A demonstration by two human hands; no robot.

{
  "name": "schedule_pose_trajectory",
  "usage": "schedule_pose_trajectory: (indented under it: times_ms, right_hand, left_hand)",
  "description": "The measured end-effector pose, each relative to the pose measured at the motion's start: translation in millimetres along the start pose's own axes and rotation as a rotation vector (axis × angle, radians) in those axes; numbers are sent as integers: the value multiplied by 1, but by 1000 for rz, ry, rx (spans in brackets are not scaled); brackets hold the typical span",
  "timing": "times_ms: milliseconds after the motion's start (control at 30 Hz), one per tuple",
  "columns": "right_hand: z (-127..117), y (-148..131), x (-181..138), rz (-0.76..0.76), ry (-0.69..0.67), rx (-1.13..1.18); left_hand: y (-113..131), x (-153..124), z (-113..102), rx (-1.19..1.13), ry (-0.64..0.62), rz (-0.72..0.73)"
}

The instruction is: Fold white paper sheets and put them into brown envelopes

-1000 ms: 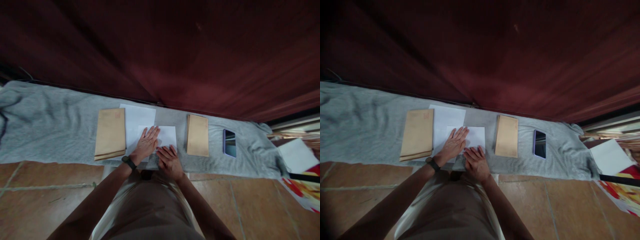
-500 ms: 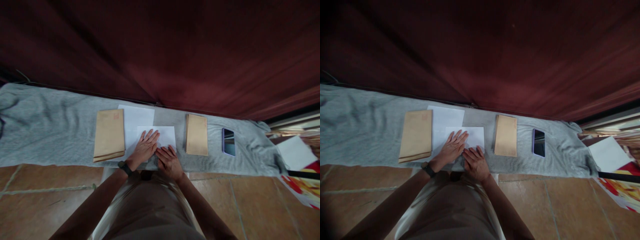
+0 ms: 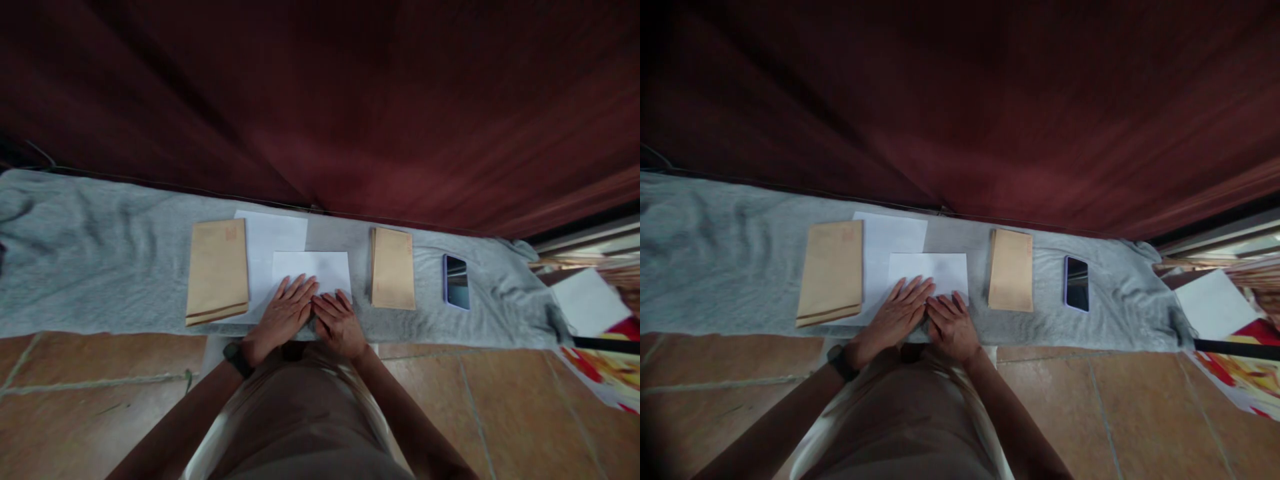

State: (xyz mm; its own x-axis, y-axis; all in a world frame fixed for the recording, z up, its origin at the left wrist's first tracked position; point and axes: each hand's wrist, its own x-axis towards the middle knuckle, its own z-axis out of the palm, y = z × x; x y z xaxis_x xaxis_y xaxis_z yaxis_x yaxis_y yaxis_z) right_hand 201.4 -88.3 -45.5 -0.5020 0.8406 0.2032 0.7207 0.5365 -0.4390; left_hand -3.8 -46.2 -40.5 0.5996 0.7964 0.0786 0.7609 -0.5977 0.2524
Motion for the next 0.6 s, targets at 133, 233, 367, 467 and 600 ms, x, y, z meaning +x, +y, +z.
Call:
schedule_pose_trajectory:
  times_ms: [133, 233, 367, 467, 600]
  right_hand:
    - [0, 0, 0, 7, 5, -12]
    - [1, 0, 0, 14, 7, -8]
    - [0, 0, 0, 13, 7, -8]
    - [-1, 0, 0, 5, 10, -7]
    - [-3, 0, 1, -27, 13, 5]
  left_hand:
    - [-5, 15, -1, 4, -2, -32]
    - [-10, 29, 0, 7, 6, -50]
    - [-16, 45, 2, 11, 32, -81]
    - [-21, 53, 5, 6, 58, -87]
    - [-23, 54, 8, -2, 88, -80]
